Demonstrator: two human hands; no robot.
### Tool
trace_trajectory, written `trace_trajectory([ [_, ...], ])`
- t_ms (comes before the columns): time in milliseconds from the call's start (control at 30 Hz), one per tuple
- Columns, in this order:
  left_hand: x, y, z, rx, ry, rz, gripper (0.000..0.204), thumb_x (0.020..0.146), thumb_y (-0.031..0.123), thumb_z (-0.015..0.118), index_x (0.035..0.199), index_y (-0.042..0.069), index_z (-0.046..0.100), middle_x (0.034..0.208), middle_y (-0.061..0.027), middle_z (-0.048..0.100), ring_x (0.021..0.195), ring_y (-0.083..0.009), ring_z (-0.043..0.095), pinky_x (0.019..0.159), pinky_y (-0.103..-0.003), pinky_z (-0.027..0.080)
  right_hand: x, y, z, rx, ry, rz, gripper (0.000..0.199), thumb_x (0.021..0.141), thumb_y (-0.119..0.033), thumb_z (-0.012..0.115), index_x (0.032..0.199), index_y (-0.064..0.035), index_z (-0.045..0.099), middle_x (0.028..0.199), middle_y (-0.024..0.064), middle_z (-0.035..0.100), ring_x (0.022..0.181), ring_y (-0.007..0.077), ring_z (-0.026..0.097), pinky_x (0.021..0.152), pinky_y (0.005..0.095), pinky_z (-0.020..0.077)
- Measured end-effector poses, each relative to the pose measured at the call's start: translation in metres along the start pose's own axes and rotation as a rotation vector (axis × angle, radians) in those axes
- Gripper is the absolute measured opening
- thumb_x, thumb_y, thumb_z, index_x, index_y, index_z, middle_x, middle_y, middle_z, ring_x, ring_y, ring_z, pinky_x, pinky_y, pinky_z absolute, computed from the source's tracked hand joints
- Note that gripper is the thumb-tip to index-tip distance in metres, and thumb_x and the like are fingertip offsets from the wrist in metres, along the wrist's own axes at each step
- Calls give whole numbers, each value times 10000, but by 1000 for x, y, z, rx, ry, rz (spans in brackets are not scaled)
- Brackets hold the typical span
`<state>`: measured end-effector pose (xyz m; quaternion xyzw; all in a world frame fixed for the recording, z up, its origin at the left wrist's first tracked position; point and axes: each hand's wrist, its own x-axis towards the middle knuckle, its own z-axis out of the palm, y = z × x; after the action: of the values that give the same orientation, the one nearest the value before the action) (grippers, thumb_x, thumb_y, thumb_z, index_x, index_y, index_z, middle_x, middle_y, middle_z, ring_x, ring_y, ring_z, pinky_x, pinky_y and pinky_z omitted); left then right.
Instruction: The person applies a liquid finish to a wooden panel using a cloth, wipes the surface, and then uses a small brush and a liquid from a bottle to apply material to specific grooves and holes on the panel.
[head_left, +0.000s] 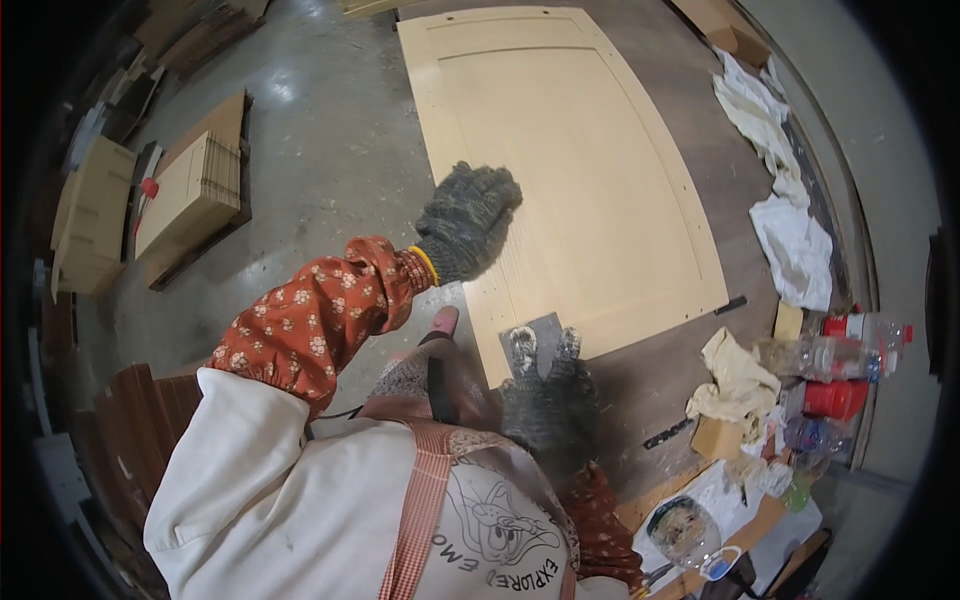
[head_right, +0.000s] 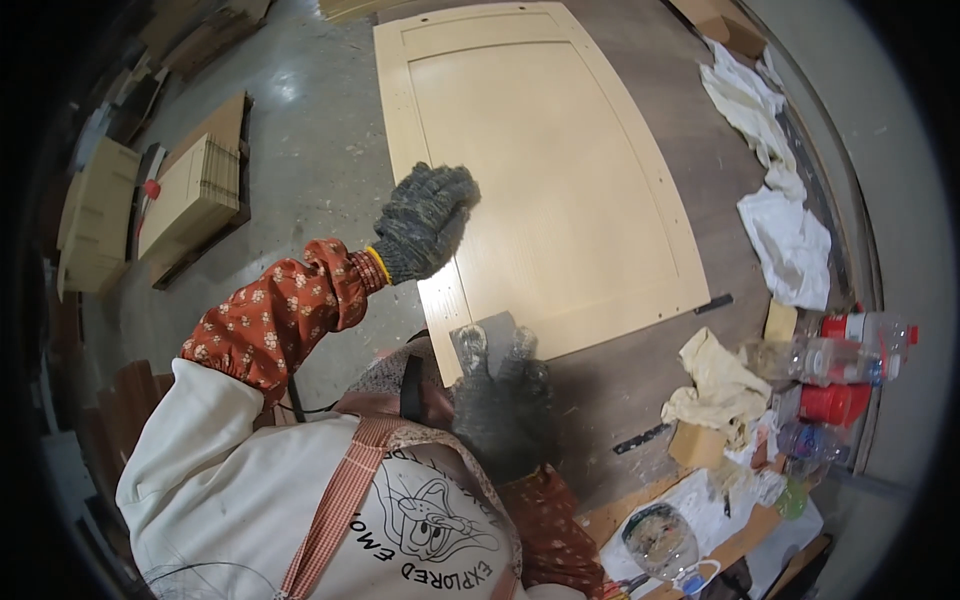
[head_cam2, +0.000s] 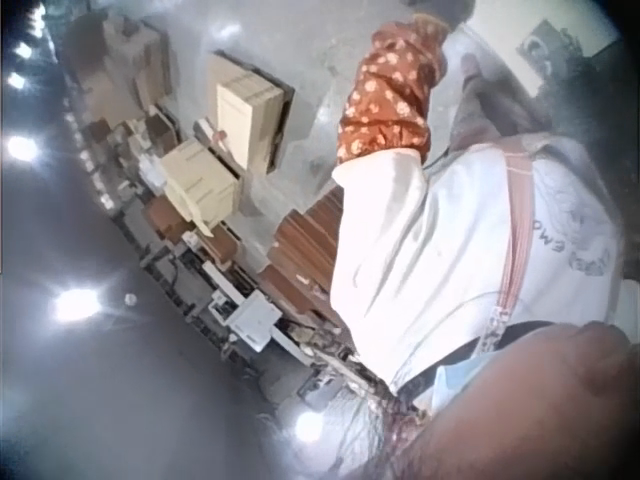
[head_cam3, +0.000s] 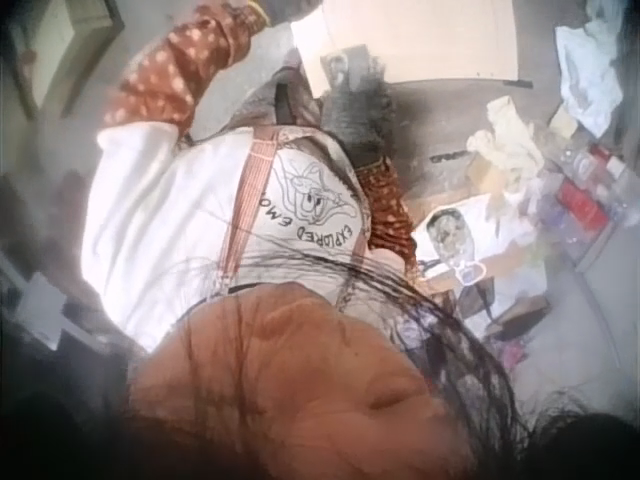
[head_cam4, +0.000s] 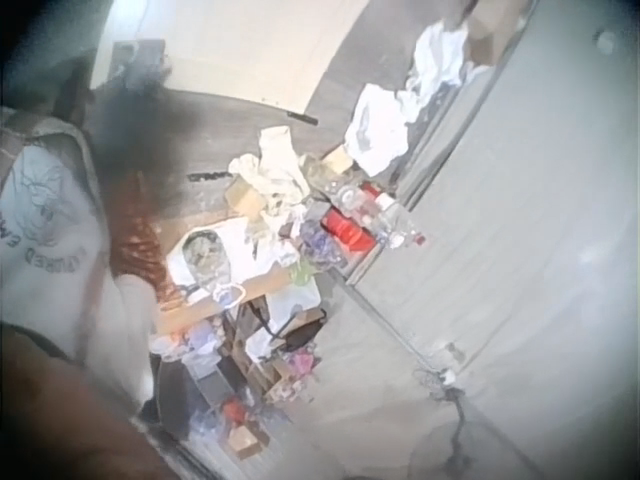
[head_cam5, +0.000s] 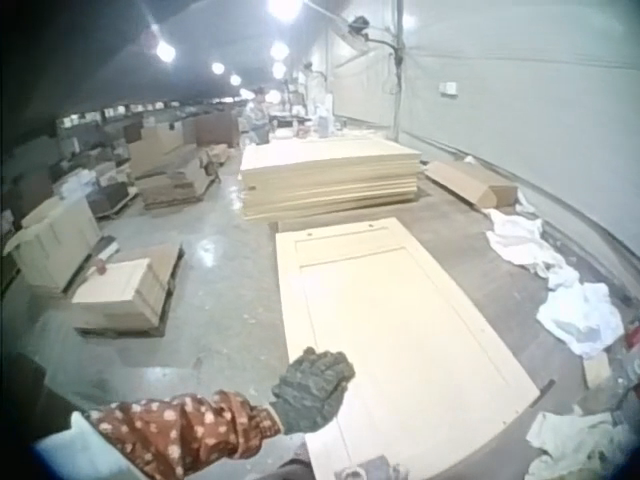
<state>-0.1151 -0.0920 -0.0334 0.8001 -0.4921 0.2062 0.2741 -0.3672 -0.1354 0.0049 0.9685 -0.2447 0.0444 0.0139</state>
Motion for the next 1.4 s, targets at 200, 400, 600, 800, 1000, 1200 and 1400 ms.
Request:
trace_trajectory([
  [200, -7, -5, 2, -138, 83, -45, 174, 854, 137, 526, 993, 91, 620, 1088, -127, 615, 1067, -325, 560, 965, -484, 397, -21, 24, 17, 24, 154, -492, 591, 847, -445, 553, 1284, -53, 486, 1255, 157, 513, 1096, 345, 515, 900, 454, 440],
  [400, -16, -14, -6, -129, 70, -9, 224, 845, 122, 539, 1058, 114, 606, 1154, -109, 592, 1133, -317, 527, 1036, -506, 346, 19, -7, -9, -55, -17, -659, 536, 864, -407, 527, 1296, -95, 480, 1276, 165, 493, 1146, 322, 480, 977, 455, 370],
  [600, -34, -32, -9, -305, -175, 265, 381, 919, 200, 495, 1289, 105, 499, 1397, -116, 429, 1325, -285, 369, 1133, -469, 243, 38, -25, -6, 127, -64, -327, 297, 843, -333, 586, 1021, -100, 637, 1059, 168, 610, 947, 346, 586, 823, 485, 475],
  [800, -53, -119, -51, -353, -458, 82, 453, 910, 247, 510, 1340, 108, 467, 1401, -141, 434, 1305, -299, 398, 1108, -438, 295, 120, -78, -16, 68, 83, -524, 433, 821, -317, 591, 1209, -127, 562, 1188, 243, 535, 1017, 405, 544, 802, 489, 466],
  [1000, -142, -215, -60, -237, -807, -518, 403, 845, 304, 573, 1197, 109, 568, 1181, -178, 595, 1064, -367, 568, 911, -476, 447, 206, -120, 9, 22, -50, -485, 550, 832, -310, 569, 1361, -203, 464, 1373, 280, 371, 1155, 451, 441, 899, 549, 396],
  [1200, -140, -260, -74, -220, -1155, -500, 345, 875, 357, 520, 1106, 125, 628, 1094, -164, 635, 978, -367, 607, 851, -479, 474, 279, -162, 7, 167, 31, -494, 569, 832, -312, 582, 1372, -187, 454, 1315, 313, 413, 1068, 445, 509, 875, 514, 441],
  [1400, -129, -280, -56, -252, -1085, -440, 373, 857, 360, 519, 1124, 119, 618, 1094, -171, 634, 988, -368, 602, 850, -477, 471, 330, -175, 4, 163, 17, -443, 571, 827, -305, 580, 1372, -188, 455, 1327, 315, 405, 1080, 435, 509, 889, 514, 434],
])
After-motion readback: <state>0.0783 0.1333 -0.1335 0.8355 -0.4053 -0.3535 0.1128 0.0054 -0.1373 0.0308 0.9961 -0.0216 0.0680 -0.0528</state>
